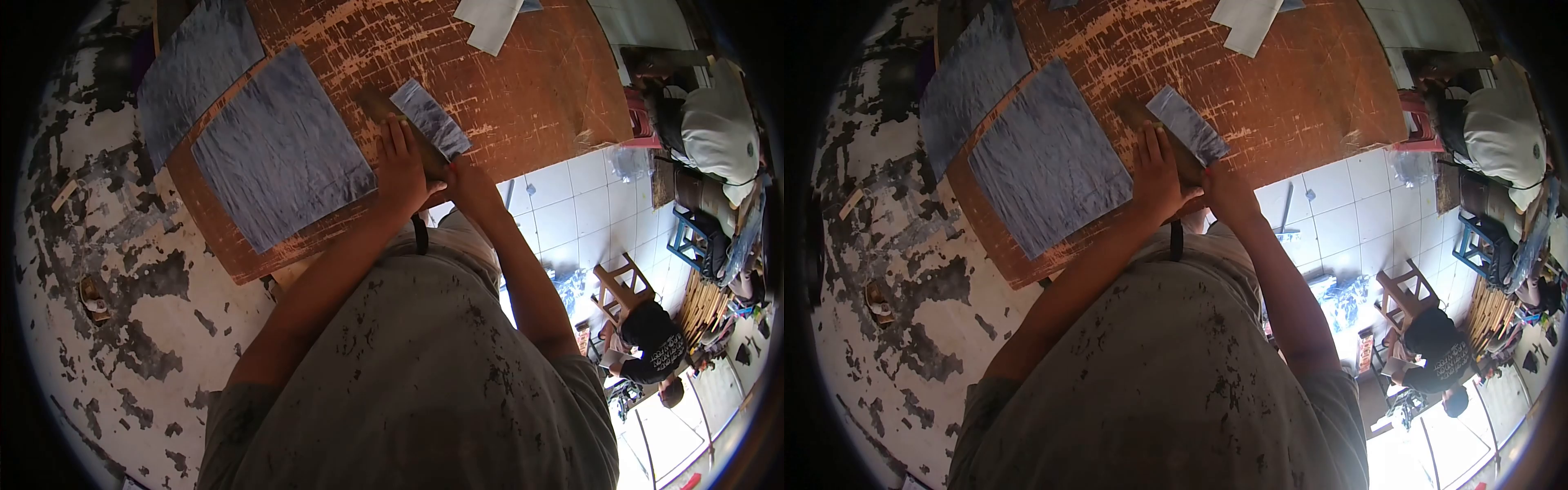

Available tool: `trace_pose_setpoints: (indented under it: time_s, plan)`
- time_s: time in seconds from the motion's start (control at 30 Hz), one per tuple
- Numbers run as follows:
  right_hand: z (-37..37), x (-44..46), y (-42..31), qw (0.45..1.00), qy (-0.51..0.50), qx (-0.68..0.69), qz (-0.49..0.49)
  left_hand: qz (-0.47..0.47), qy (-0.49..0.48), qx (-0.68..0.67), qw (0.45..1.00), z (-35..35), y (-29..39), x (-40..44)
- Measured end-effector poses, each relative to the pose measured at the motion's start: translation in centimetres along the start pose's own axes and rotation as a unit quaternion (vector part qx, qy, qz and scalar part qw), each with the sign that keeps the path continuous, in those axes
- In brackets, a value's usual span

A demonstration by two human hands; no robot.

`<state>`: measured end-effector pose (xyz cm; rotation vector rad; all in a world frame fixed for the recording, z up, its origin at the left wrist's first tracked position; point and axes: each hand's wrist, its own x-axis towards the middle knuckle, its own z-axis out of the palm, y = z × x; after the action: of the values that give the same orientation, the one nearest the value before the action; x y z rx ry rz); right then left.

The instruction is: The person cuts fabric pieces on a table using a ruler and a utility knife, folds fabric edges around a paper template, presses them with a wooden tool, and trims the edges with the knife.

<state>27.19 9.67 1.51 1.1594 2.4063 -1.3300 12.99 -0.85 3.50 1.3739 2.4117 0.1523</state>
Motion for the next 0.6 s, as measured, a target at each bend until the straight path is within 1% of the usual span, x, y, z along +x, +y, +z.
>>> trace_pose_setpoints:
  time_s: [0.23, 0.3, 0.43, 0.5, 0.53, 0.6]
  plan:
    - [-0.7, 0.3, -0.7, 0.999, -0.024, -0.008, 0.019, -0.003, -0.009, 0.006, 1.000, 0.1, 0.0, 0.1]
    - [-0.9, 0.4, -0.9, 0.997, -0.060, -0.035, 0.021, -0.005, -0.014, 0.010, 1.000, 0.0, 0.0, 0.2]
    - [-1.2, 0.4, -2.6, 0.995, -0.066, -0.065, 0.038, -0.005, -0.014, 0.027, 1.000, 0.4, -0.1, 0.2]
    - [-2.1, 0.6, -3.9, 0.986, -0.094, -0.128, 0.048, -0.004, -0.005, 0.038, 0.999, 0.4, 0.0, 0.2]
    - [-1.7, 0.7, -3.3, 0.986, -0.095, -0.129, 0.048, -0.008, -0.020, 0.033, 0.999, 0.1, 0.1, 0.2]
    - [-1.0, 1.4, -1.9, 0.961, -0.144, -0.236, -0.023, -0.016, -0.030, 0.030, 0.999, -0.3, 0.1, 0.3]
